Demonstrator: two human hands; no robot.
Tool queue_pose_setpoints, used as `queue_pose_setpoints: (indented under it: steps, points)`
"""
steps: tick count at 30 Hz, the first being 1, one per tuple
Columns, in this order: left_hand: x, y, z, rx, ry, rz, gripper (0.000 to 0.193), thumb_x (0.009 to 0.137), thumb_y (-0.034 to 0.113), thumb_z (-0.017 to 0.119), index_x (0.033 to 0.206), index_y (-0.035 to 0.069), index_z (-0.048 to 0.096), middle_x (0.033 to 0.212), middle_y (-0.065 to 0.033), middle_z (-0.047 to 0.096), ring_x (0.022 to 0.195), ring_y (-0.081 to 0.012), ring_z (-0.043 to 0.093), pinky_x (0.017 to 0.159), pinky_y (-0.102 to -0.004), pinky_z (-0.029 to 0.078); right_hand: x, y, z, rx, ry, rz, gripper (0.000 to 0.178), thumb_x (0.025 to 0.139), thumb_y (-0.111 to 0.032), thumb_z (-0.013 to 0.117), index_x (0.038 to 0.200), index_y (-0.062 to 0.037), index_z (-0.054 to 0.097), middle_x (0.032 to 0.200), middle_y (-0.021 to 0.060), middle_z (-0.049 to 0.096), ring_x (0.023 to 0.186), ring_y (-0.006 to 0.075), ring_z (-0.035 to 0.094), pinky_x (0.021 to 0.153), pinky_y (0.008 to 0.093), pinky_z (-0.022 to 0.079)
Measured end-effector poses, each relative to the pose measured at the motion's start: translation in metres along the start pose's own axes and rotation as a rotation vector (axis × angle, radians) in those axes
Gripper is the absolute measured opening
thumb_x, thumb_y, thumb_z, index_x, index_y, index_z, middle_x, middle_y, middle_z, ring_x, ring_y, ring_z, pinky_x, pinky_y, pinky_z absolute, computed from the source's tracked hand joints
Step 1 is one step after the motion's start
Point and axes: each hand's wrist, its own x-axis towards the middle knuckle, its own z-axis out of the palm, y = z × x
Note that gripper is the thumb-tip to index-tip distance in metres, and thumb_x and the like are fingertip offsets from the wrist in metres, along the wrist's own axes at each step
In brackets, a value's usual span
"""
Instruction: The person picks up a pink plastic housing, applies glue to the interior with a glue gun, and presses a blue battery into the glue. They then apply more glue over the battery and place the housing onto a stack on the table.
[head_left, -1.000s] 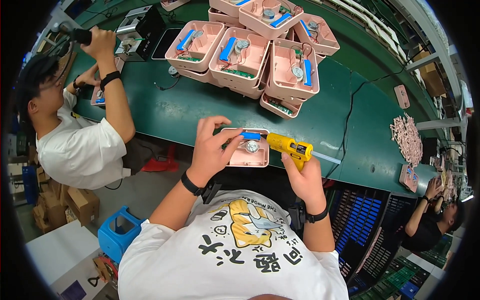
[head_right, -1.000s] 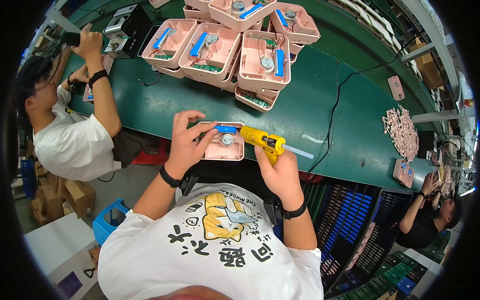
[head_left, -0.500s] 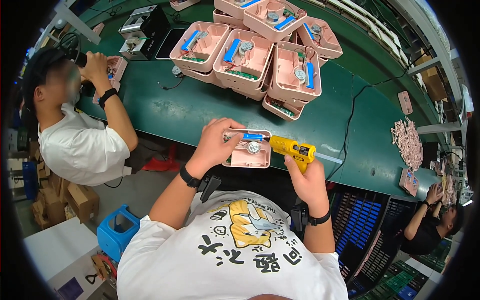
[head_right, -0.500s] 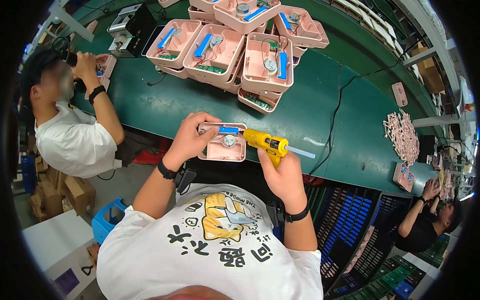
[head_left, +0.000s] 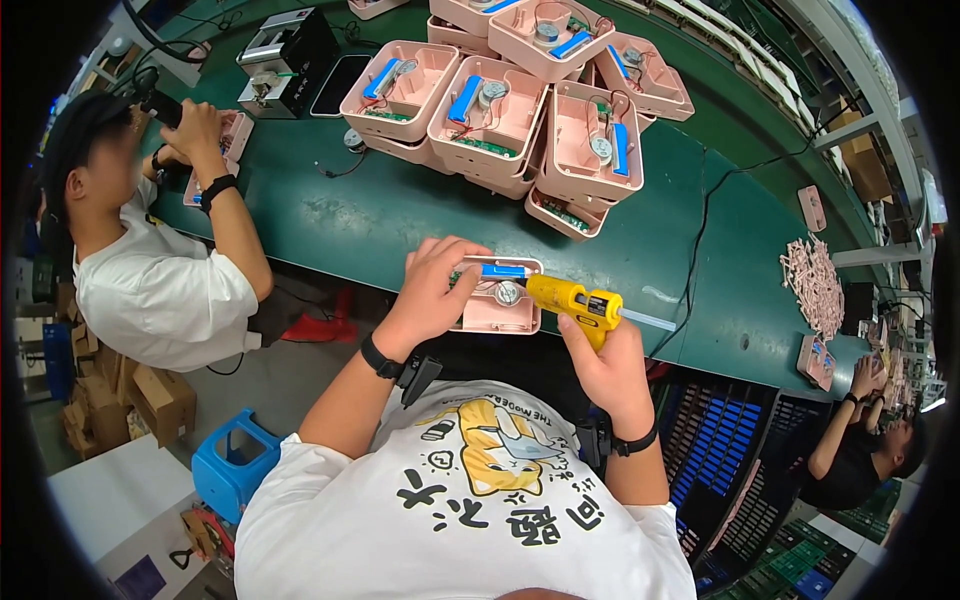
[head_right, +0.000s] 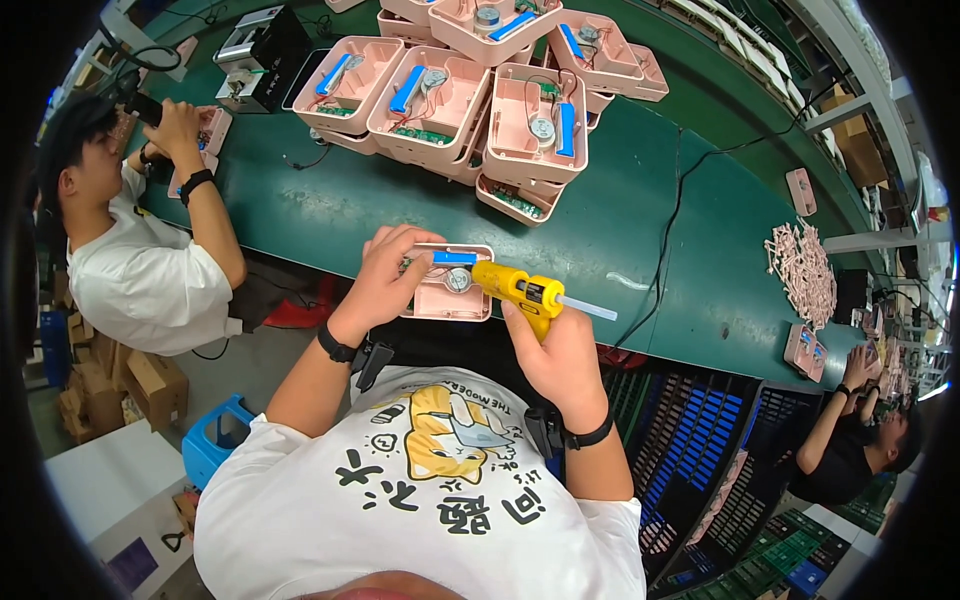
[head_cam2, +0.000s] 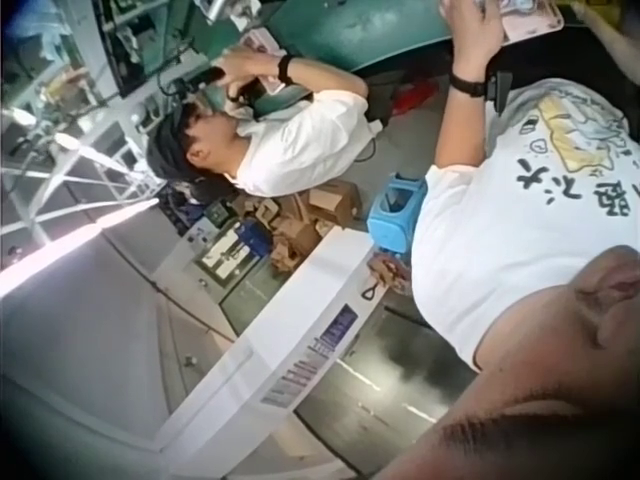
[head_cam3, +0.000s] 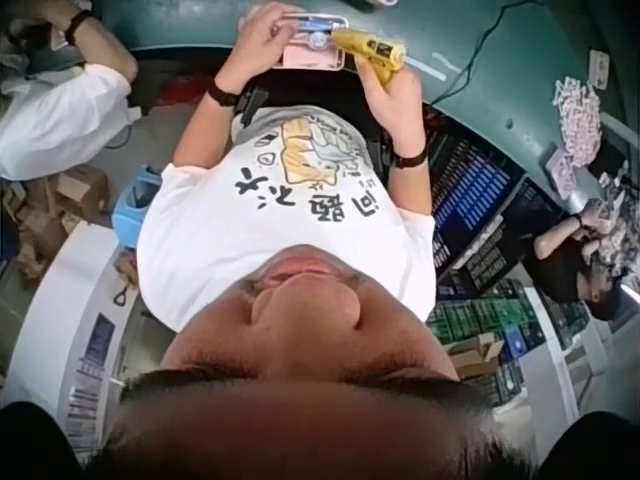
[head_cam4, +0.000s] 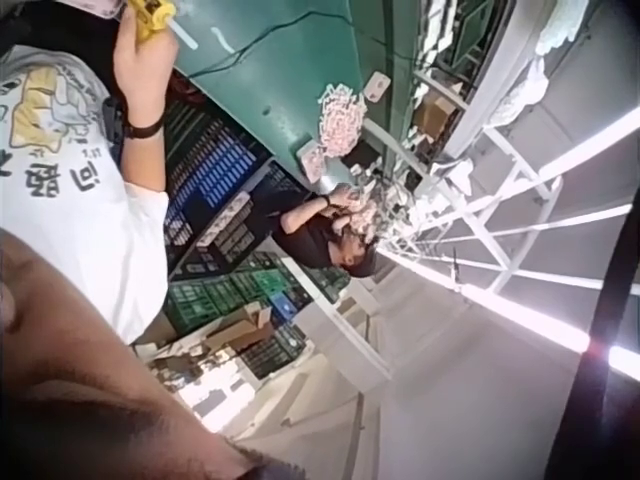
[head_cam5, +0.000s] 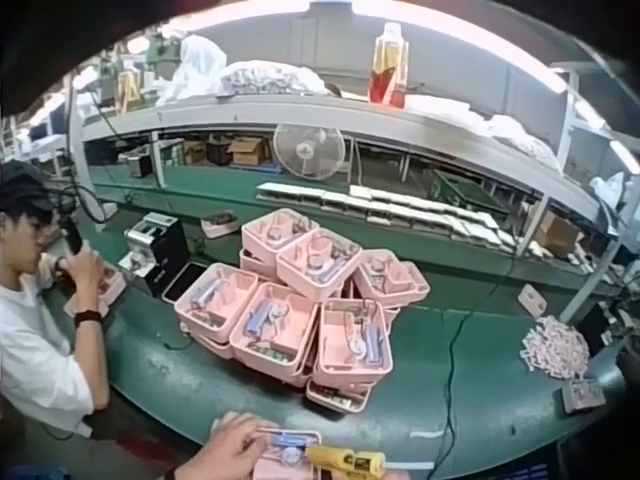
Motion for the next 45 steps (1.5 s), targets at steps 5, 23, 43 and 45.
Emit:
queue_pose_setpoints:
  steps: [5,23,43,45]
  points:
    - [-0.002,-0.003,-0.002,0.017,-0.029,0.022,0.041,0.094,0.007,0.063,0.133,0.013,0.072,0.131,-0.0048,0.070,0.130,-0.0300,0.057,0.111,-0.0438,0.037,0.019,0.001,0.017,-0.038,-0.136,-0.039,0.028,0.107,-0.019,0.073,0.120,0.0051,0.077,0.098,0.0159,0.081,0.084,0.0243,0.076,0.079,0.0378,0.059]
    - [-0.011,-0.029,-0.003,0.008,0.095,0.071,0.047,0.086,0.006,0.056,0.130,0.012,0.072,0.129,-0.0121,0.072,0.122,-0.0374,0.060,0.106,-0.0515,0.044,0.028,-0.012,0.051,0.026,-0.114,-0.193,0.023,0.107,-0.015,0.072,0.119,0.0045,0.078,0.109,0.0144,0.083,0.097,0.0212,0.078,0.087,0.0357,0.060]
    - [0.029,0.032,0.119,-0.304,-0.347,0.286,0.035,0.096,0.010,0.065,0.129,0.002,0.068,0.119,-0.0206,0.071,0.115,-0.0399,0.069,0.096,-0.0482,0.057,-0.056,0.027,-0.030,0.651,0.715,0.196,0.057,0.105,-0.031,0.081,0.149,0.0003,0.062,0.129,0.0142,0.073,0.107,0.0238,0.068,0.089,0.0380,0.057]
    - [0.038,0.040,0.136,-0.286,-0.319,0.268,0.034,0.096,0.009,0.064,0.129,0.002,0.067,0.120,-0.0206,0.070,0.114,-0.0404,0.069,0.095,-0.0485,0.057,-0.053,0.045,-0.037,0.691,0.750,0.177,0.058,0.105,-0.031,0.081,0.151,0.0000,0.061,0.130,0.0143,0.072,0.107,0.0239,0.069,0.090,0.0380,0.057]
